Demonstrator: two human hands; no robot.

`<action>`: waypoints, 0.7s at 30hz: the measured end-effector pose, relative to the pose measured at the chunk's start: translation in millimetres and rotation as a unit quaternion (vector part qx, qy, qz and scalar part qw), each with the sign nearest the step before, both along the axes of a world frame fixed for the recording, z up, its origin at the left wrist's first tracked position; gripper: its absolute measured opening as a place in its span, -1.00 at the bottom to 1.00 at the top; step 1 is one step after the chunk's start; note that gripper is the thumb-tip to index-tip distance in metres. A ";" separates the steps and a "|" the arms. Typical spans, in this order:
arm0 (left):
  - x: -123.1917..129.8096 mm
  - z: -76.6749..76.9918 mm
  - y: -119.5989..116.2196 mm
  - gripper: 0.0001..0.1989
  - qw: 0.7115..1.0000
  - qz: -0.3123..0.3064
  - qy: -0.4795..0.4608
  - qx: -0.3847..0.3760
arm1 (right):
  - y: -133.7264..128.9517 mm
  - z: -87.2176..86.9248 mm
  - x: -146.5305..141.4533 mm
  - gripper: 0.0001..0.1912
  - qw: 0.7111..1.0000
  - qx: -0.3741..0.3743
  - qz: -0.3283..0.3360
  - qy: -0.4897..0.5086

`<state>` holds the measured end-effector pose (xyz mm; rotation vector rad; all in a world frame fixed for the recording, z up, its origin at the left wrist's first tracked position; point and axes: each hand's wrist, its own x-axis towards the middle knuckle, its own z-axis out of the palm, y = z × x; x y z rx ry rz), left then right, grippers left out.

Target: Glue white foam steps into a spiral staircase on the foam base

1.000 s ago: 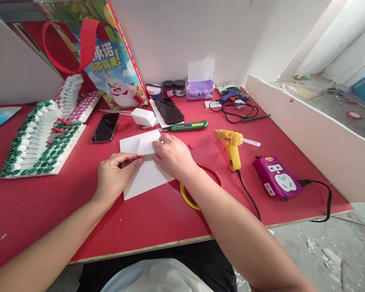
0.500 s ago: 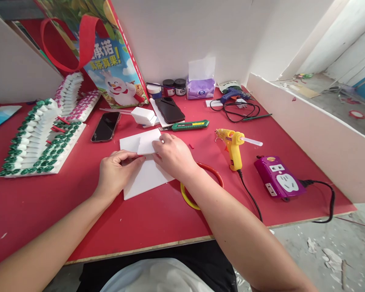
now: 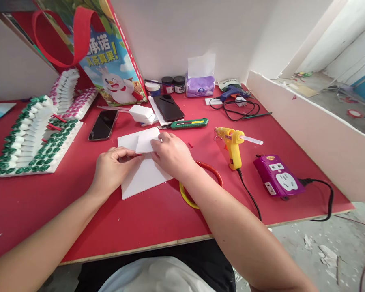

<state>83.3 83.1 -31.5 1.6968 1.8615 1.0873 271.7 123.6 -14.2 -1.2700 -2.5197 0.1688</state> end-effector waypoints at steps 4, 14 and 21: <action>-2.0 0.9 -5.1 -0.89 0.999 0.009 -0.025 -0.028 | -0.1 1.6 -0.4 -0.78 1.000 -0.010 -0.001 -0.008; -4.7 -6.9 -5.3 -0.81 0.994 0.038 -0.094 -0.039 | -0.9 1.5 1.0 -0.81 1.000 -0.010 0.002 0.007; -0.9 -3.0 -3.2 -0.85 0.998 0.042 -0.048 -0.017 | 0.1 -1.7 0.5 -0.80 1.000 0.004 0.005 0.010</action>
